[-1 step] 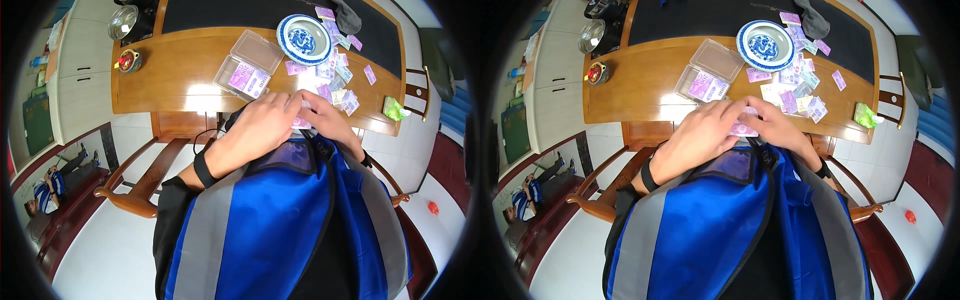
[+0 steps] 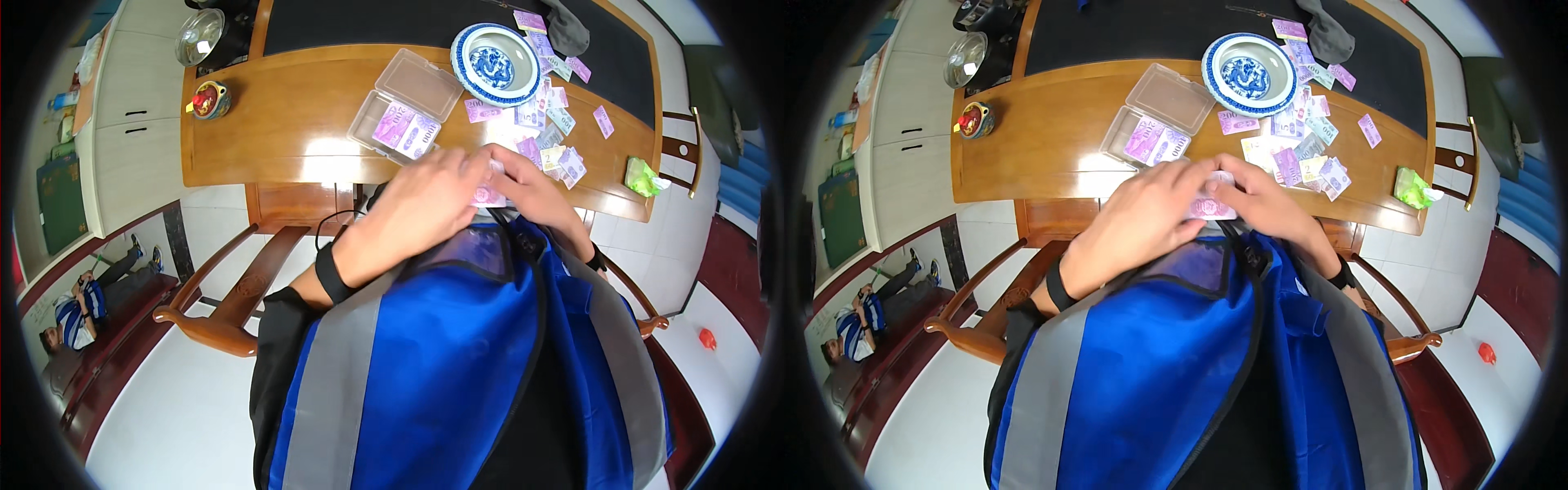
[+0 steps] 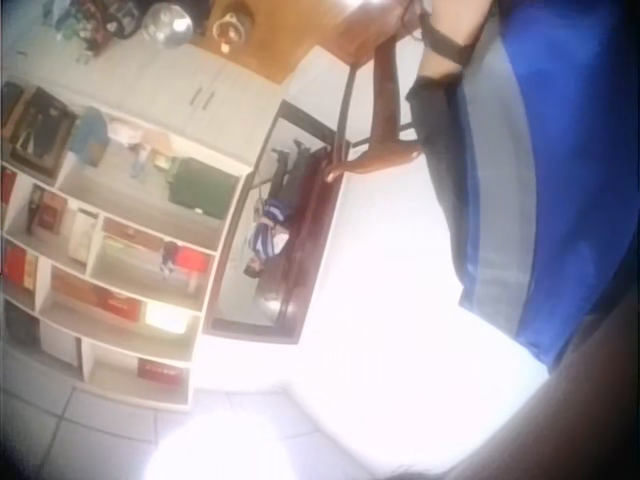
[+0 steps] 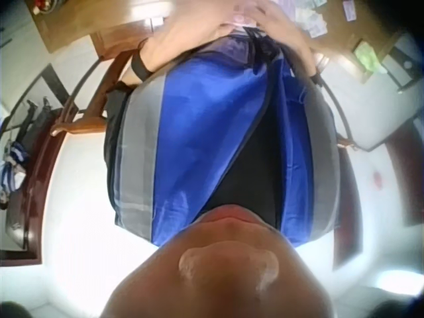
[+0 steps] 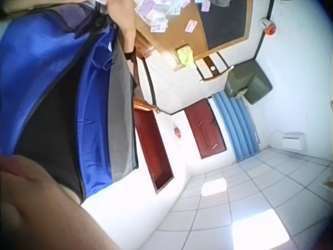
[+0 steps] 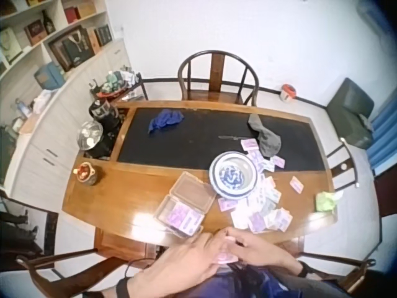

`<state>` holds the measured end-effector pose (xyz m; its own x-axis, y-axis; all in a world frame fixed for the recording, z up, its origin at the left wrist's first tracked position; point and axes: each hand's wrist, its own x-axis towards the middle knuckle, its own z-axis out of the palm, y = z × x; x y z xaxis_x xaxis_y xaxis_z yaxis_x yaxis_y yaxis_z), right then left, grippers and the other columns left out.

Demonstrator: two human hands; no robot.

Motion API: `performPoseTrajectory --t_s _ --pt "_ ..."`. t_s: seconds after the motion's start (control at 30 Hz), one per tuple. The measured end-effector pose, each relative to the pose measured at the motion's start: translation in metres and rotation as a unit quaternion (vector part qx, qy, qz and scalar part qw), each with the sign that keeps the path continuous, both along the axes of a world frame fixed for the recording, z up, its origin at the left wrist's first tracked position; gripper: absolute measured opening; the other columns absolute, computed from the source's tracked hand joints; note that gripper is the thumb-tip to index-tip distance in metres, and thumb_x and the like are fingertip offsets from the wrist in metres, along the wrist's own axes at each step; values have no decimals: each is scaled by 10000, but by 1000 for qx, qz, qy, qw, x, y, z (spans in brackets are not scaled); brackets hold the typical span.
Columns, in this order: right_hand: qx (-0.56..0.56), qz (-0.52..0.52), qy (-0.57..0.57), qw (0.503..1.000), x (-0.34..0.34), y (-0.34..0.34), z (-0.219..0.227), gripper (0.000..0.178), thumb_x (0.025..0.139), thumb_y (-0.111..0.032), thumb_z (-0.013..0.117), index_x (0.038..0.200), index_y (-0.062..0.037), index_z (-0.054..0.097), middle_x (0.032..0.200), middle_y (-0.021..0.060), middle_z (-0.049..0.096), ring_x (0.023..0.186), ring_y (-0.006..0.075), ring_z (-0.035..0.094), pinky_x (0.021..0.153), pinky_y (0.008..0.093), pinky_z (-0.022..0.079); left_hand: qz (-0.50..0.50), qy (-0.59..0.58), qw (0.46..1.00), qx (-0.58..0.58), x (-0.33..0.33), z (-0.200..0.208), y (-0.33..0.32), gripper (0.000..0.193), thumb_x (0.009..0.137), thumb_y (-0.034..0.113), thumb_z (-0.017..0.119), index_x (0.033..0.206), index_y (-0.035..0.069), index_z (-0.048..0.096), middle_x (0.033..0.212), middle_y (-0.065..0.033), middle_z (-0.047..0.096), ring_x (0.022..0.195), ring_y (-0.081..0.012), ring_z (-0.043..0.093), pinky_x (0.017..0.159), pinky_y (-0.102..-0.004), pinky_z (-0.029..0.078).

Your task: The recorder is sorting and counting stacks of paper currency on a wooden table.

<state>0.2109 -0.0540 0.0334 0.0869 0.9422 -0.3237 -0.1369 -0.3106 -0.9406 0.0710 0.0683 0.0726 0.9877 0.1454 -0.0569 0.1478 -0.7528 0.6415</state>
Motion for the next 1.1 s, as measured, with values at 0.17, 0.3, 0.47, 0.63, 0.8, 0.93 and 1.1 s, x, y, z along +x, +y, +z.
performPoseTrajectory --t_s 0.17,0.3,0.47,0.63,0.8,0.93,1.1 --pt "-68 -66 178 979 25 -19 -14 392 917 -255 361 1243 -37 374 797 88 554 693 113 491 672 239 405 150 61 986 -31 2 -54 42 598 632 221 654 1160 25 453 902 -248 564 813 -388 564 703 -410 469" --pt "-106 -119 151 976 33 -41 -40 431 922 -333 338 1219 -28 408 798 78 567 681 105 501 657 226 404 241 122 961 64 2 -124 70 430 650 213 648 952 -58 506 734 -230 586 721 -351 592 653 -395 489" --pt "-175 -156 125 964 24 -55 -60 347 899 -288 434 1114 -27 513 825 49 580 681 79 509 633 196 403 289 179 935 103 13 -165 67 432 649 243 657 915 -68 520 804 -241 587 767 -343 597 686 -399 489" --pt "-164 -171 144 961 19 -65 -73 300 894 -233 449 1067 0 526 817 61 585 716 89 543 660 201 424 319 139 932 97 9 -185 61 483 675 320 642 924 -75 521 836 -263 573 753 -386 583 674 -423 481" --pt "-174 -190 166 952 21 -68 -74 252 894 -182 415 1034 -2 522 830 80 599 739 114 568 682 209 438 344 120 931 23 11 -180 67 460 715 340 621 906 -72 550 856 -265 567 787 -388 573 702 -429 465" --pt "-168 -187 173 952 19 -66 -79 246 892 -174 407 1031 -5 520 829 84 602 742 115 568 683 210 439 332 150 931 -10 7 -186 76 403 750 354 571 860 -33 585 839 -259 583 786 -384 572 707 -434 455" --pt "-172 -195 182 948 20 -66 -78 237 891 -171 409 1022 -7 519 840 94 605 757 125 574 692 214 442 329 186 926 -21 17 -184 69 413 807 362 480 881 -32 578 854 -261 582 815 -392 563 727 -442 440"
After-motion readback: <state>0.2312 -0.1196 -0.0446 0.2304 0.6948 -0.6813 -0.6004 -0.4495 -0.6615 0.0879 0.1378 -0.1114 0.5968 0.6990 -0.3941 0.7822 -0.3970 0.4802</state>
